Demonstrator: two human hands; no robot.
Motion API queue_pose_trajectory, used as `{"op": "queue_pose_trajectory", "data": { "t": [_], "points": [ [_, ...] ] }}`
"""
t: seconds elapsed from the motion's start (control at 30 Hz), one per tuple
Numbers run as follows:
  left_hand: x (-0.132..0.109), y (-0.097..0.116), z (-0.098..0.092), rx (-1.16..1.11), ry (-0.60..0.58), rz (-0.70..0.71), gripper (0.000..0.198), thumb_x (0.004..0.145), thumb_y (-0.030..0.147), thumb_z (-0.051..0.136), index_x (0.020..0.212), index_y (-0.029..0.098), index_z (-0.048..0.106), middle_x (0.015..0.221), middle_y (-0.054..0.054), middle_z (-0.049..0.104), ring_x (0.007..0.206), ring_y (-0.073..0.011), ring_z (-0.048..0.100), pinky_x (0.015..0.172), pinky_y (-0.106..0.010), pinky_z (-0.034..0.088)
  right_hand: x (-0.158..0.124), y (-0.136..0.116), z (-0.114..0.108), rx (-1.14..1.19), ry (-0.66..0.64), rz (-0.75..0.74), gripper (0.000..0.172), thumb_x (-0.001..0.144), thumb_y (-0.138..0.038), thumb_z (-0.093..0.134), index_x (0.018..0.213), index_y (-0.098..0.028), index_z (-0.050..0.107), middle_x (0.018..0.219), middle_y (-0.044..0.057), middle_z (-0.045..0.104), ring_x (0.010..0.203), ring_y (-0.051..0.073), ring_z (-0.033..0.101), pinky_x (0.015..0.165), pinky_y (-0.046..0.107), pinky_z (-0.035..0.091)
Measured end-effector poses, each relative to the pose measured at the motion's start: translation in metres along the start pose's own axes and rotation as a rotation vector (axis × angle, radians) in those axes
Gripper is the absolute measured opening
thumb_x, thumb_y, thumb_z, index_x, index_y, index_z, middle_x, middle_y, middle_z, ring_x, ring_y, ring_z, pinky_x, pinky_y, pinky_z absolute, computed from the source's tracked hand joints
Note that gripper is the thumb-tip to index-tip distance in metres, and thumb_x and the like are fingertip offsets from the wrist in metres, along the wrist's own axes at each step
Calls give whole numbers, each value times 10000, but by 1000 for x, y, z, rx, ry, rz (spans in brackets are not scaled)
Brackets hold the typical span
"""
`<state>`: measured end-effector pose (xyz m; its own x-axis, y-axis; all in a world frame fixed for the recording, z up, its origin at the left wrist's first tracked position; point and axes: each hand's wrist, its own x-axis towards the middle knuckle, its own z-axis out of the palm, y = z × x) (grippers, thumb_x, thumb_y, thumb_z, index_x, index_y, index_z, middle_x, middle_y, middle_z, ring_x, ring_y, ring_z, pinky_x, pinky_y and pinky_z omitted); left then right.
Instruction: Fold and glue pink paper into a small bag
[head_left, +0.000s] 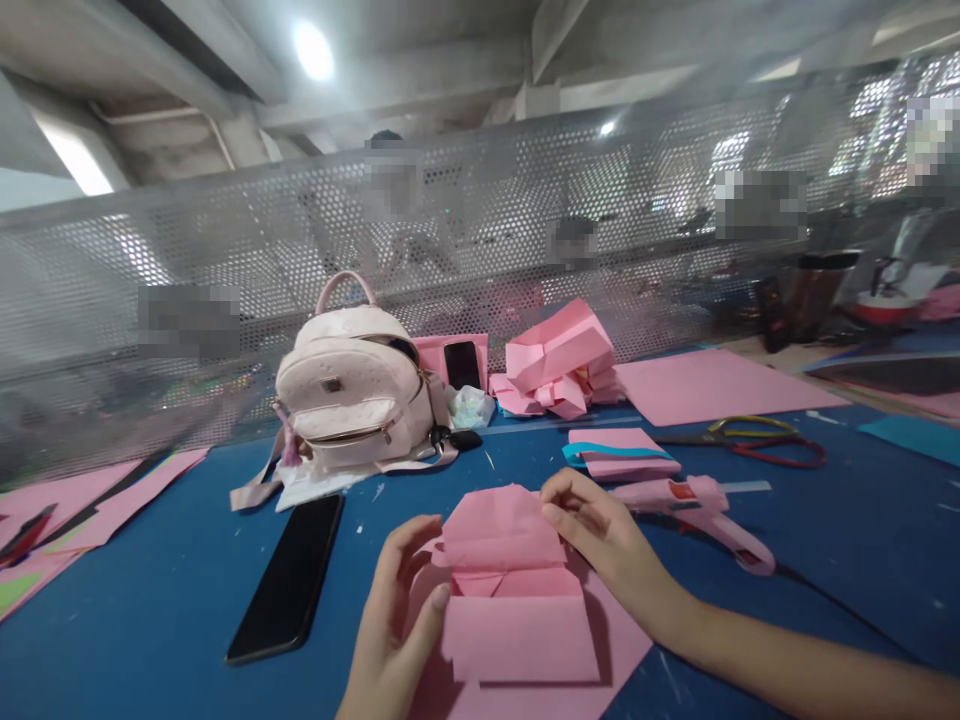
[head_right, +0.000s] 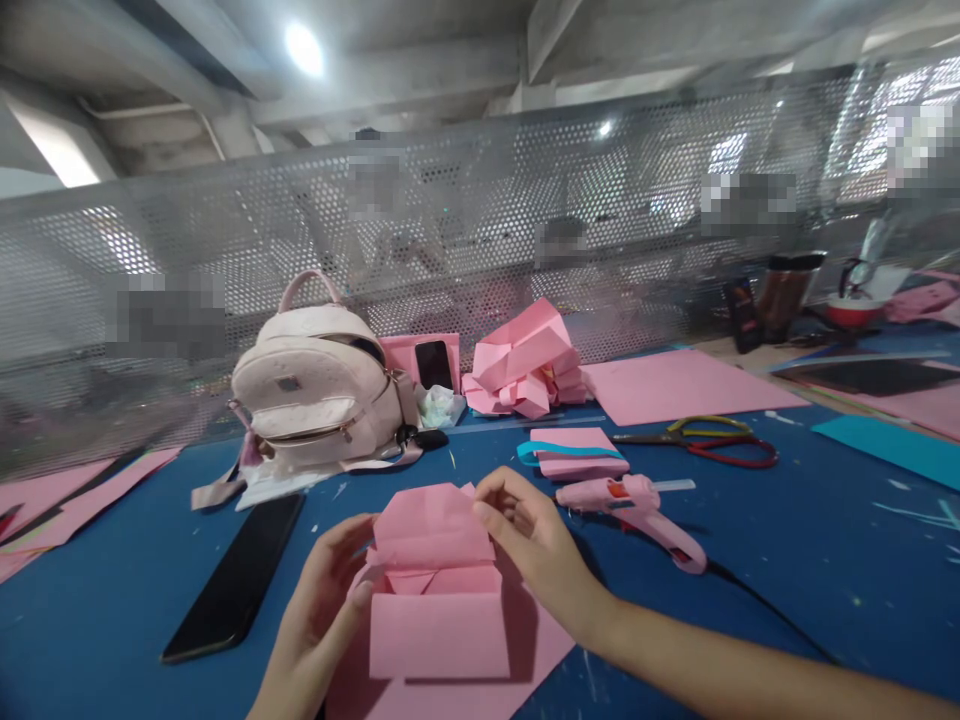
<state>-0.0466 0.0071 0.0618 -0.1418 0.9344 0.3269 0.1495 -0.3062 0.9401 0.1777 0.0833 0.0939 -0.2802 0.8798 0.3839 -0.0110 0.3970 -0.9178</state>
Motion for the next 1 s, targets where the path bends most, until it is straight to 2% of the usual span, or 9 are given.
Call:
{"op": "queue_pose_trajectory", "data": {
  "t": [0.17,0.27,0.37,0.47,0.63,0.73,0.83,0.9,1.0],
  "points": [
    [6,2,0,27,-67,7,270,912,450,603,1024,211,659,1158,-93,621,1144,-246,590,1003,-347,461,-1,7,-2,-52,-56,1,182,943,-402,595,901,-225,590,864,2,571,804,169,558,709,263,458],
    [7,4,-1,85,-58,65,226,903,411,626,840,198,664,1029,-87,649,1023,-239,623,907,-335,492,-4,8,-1,-82,-130,42,159,918,-380,626,912,-223,602,891,2,590,775,159,552,697,259,460],
    [10,7,-6,128,-44,168,192,914,333,620,780,199,652,844,-47,657,832,-198,629,817,-309,496,-6,5,1,-45,-189,70,160,873,-356,677,904,-211,619,867,-5,597,746,149,547,680,251,456],
    [17,12,-16,288,-44,252,156,879,288,663,748,205,657,753,-12,651,759,-179,616,866,-322,474,-5,-1,3,-20,-256,103,211,860,-374,680,806,-187,598,759,-21,547,677,132,502,607,234,416],
    [25,17,-21,401,-137,76,169,866,357,658,937,210,701,766,-25,660,745,-196,611,700,-287,483,0,-5,7,23,-354,210,246,832,-376,674,754,-184,540,684,-45,464,579,102,438,523,216,372],
    [26,17,-15,439,-247,25,114,834,298,653,799,196,691,730,-19,651,713,-187,592,644,-260,462,1,0,8,-8,-391,251,176,805,-305,669,746,-189,550,624,-58,464,521,97,437,472,207,349],
    [26,13,-10,560,-336,15,217,772,162,628,565,191,570,549,37,518,582,-145,513,557,-224,398,0,7,6,-169,-449,233,101,766,-151,632,697,-181,566,558,-73,457,484,86,424,460,198,305],
    [25,10,-10,670,-370,60,254,736,126,633,521,196,516,512,52,484,562,-145,504,588,-243,413,-1,11,5,-302,-507,206,119,749,-91,616,681,-179,574,534,-79,457,480,85,430,472,199,298],
    [24,6,-12,766,-419,142,182,736,129,659,600,208,568,639,31,622,663,-185,592,796,-362,465,-1,11,3,-529,-516,51,164,711,-37,637,670,-182,571,607,-55,531,599,120,503,546,217,325]
  ]
}}
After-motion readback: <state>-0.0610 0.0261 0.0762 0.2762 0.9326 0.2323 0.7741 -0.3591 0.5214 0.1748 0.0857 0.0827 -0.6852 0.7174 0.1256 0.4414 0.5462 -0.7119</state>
